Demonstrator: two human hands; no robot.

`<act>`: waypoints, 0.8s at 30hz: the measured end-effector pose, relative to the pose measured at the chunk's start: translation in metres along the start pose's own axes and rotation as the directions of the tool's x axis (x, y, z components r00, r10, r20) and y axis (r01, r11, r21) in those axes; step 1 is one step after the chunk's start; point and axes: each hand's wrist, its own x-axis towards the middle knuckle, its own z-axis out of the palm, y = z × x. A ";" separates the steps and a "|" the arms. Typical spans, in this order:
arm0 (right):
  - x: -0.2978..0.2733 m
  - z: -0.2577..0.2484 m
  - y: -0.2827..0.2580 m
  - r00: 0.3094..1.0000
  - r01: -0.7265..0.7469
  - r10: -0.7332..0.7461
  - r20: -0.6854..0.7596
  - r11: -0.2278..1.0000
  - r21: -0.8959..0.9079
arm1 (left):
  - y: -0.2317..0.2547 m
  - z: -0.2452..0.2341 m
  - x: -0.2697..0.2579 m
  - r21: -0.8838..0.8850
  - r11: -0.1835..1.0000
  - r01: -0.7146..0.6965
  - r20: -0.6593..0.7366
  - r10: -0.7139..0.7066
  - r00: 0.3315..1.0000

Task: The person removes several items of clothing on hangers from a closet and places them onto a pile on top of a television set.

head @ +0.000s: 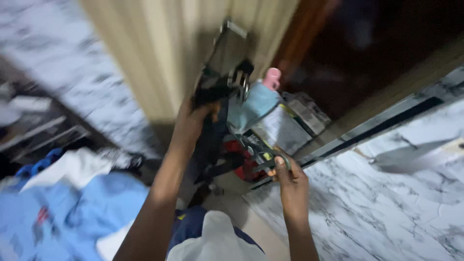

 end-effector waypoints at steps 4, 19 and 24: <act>-0.037 -0.006 -0.007 0.993 0.031 -0.023 0.112 0.997 -0.070 | 0.066 -0.003 -0.047 -0.033 0.999 0.003 -0.234 -0.011 0.972; -0.112 0.019 0.006 0.848 0.153 -0.258 0.463 0.955 0.253 | 0.220 -0.079 -0.182 -0.054 0.934 -0.352 -0.485 0.283 0.827; -0.150 0.058 -0.032 0.733 0.356 -0.382 0.563 0.920 0.162 | 0.284 -0.132 -0.237 0.023 0.899 -0.438 -0.551 0.377 0.744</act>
